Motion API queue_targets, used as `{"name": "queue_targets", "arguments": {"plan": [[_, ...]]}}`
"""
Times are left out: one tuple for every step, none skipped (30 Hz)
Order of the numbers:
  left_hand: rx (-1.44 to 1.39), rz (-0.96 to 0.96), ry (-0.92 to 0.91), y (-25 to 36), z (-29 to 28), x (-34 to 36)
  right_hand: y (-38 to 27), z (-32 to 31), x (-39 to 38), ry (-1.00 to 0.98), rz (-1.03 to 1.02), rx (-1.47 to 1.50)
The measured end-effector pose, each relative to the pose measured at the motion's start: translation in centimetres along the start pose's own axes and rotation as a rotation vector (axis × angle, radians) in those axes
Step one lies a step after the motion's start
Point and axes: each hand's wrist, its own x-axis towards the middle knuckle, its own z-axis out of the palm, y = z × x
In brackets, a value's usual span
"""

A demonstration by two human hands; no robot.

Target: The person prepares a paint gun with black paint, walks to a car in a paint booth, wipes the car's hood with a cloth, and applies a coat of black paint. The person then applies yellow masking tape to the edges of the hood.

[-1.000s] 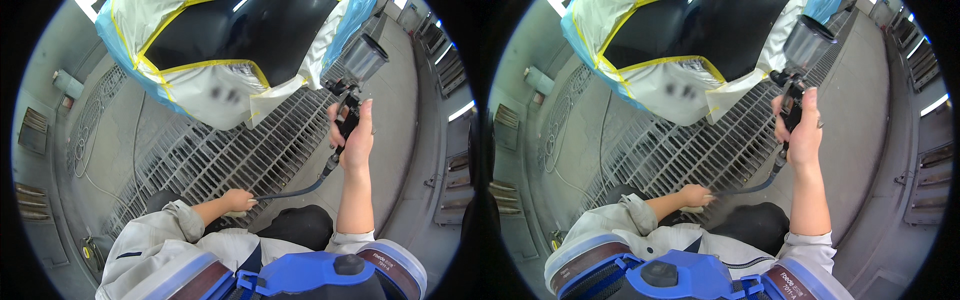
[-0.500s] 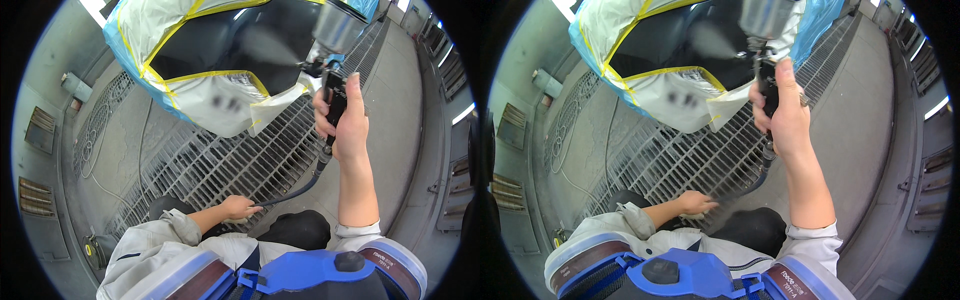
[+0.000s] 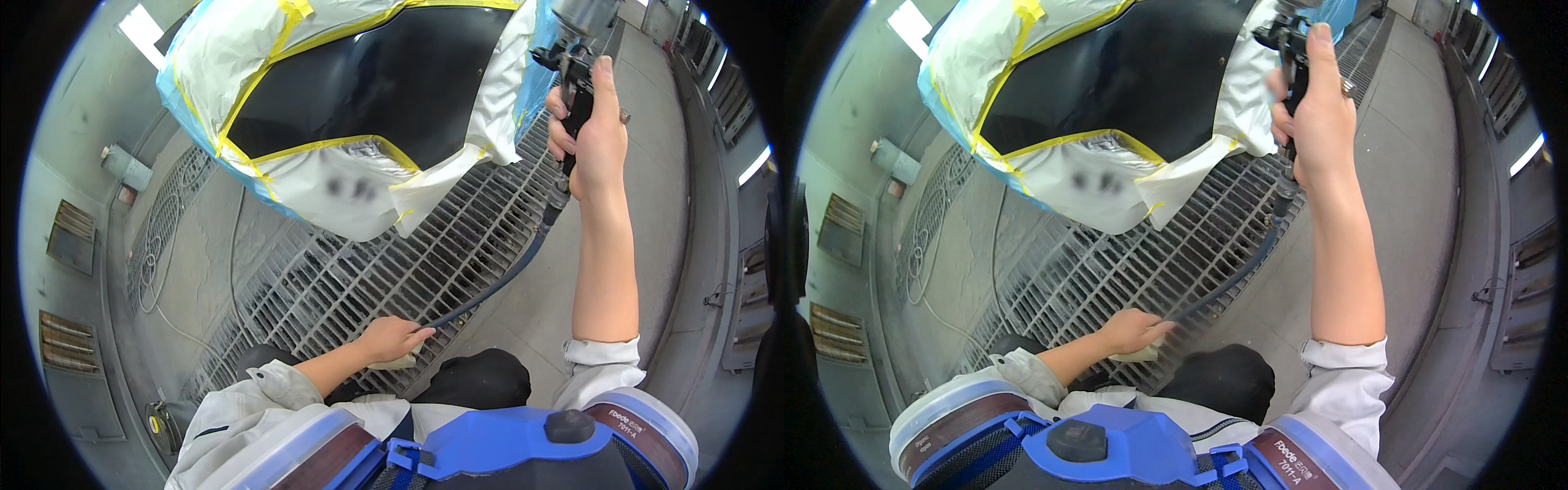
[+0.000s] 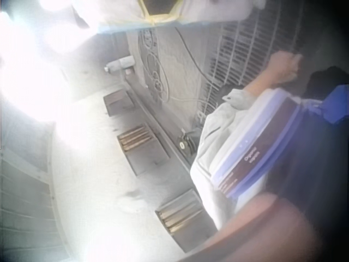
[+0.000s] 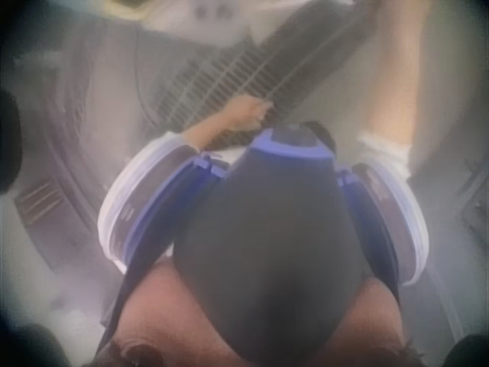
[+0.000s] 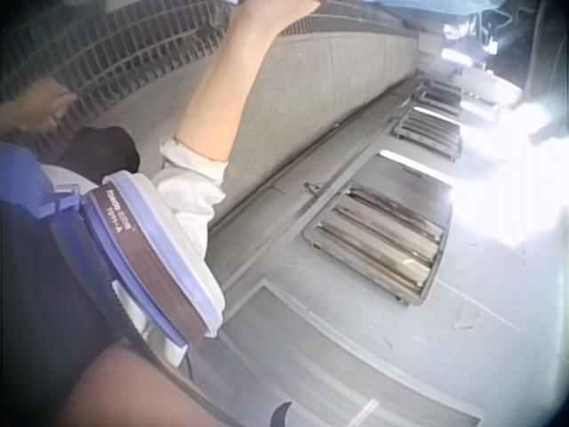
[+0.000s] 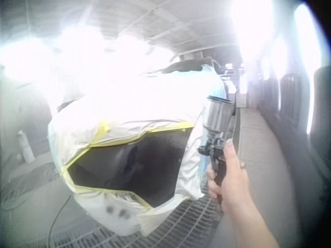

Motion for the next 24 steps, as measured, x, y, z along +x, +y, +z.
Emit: {"name": "queue_targets", "arguments": {"plan": [[0.031,-0.017,-0.010,0.4,-0.3,0.0,-0.3,0.1,0.1,-0.005,-0.001,-0.014],[0.069,-0.035,-0.023,0.8,-0.5,0.2,-0.4,0.2,0.1,-0.060,0.013,0.034],[0.092,-0.028,-0.023,1.2,-0.7,0.2,-0.8,0.2,0.2,-0.129,0.063,0.089],[0.122,-0.020,-0.027,1.6,-0.8,0.3,-1.0,0.1,0.3,-0.251,0.089,0.150],[0.157,-0.018,-0.043,1.9,-0.9,0.4,-1.3,0.1,0.7,-0.350,0.135,0.157],[0.131,-0.001,-0.030,2.3,-0.9,0.5,-1.5,0.1,1.0,-0.355,0.133,0.169],[0.110,0.010,-0.029,2.7,-0.8,0.6,-1.5,0.0,1.5,-0.360,0.131,0.180],[0.098,0.020,-0.038,3.0,-0.8,0.7,-1.7,-0.1,2.0,-0.364,0.129,0.189],[0.065,0.092,0.072,3.4,-0.7,0.9,-1.8,-0.5,2.7,-0.370,0.120,0.189],[0.043,0.101,0.111,3.8,-0.7,1.1,-1.8,-0.8,3.6,-0.322,0.118,0.174],[0.028,0.105,0.127,4.1,-0.7,1.4,-1.7,-1.3,4.3,-0.300,0.111,0.163],[0.013,0.108,0.142,4.5,-0.8,1.6,-1.6,-1.8,4.9,-0.278,0.104,0.152],[0.006,0.110,0.150,5.0,-1.0,1.9,-1.4,-2.5,5.5,-0.228,0.094,0.126],[-0.002,0.112,0.158,5.4,-1.2,2.3,-1.2,-3.2,6.1,-0.220,0.087,0.125],[-0.007,0.113,0.158,5.8,-1.5,2.6,-0.9,-3.8,6.6,-0.207,0.082,0.137],[0.009,0.083,0.130,6.3,-1.8,2.9,-0.6,-4.5,7.1,-0.195,0.077,0.149],[0.027,0.050,0.096,6.7,-2.2,3.2,-0.2,-5.2,7.6,-0.185,0.058,0.134],[0.060,0.018,0.058,7.1,-2.6,3.5,0.2,-6.0,8.1,-0.176,0.041,0.120],[0.040,0.019,0.067,7.5,-2.9,3.9,0.5,-6.7,8.6,-0.166,0.023,0.106],[0.035,0.020,0.073,7.9,-3.2,4.2,0.8,-7.5,9.2,-0.149,0.030,0.121],[0.043,0.014,0.070,8.3,-3.5,4.5,1.1,-8.2,9.8,-0.131,0.038,0.137],[0.022,0.006,0.079,8.6,-3.7,4.7,1.4,-8.9,10.3,-0.135,0.037,0.150],[0.015,-0.010,0.079,8.9,-3.9,5.0,1.7,-9.5,10.8,-0.135,0.017,0.145],[0.025,-0.030,0.073,9.1,-4.1,5.2,2.0,-10.1,11.3,-0.086,0.029,0.149]]}}
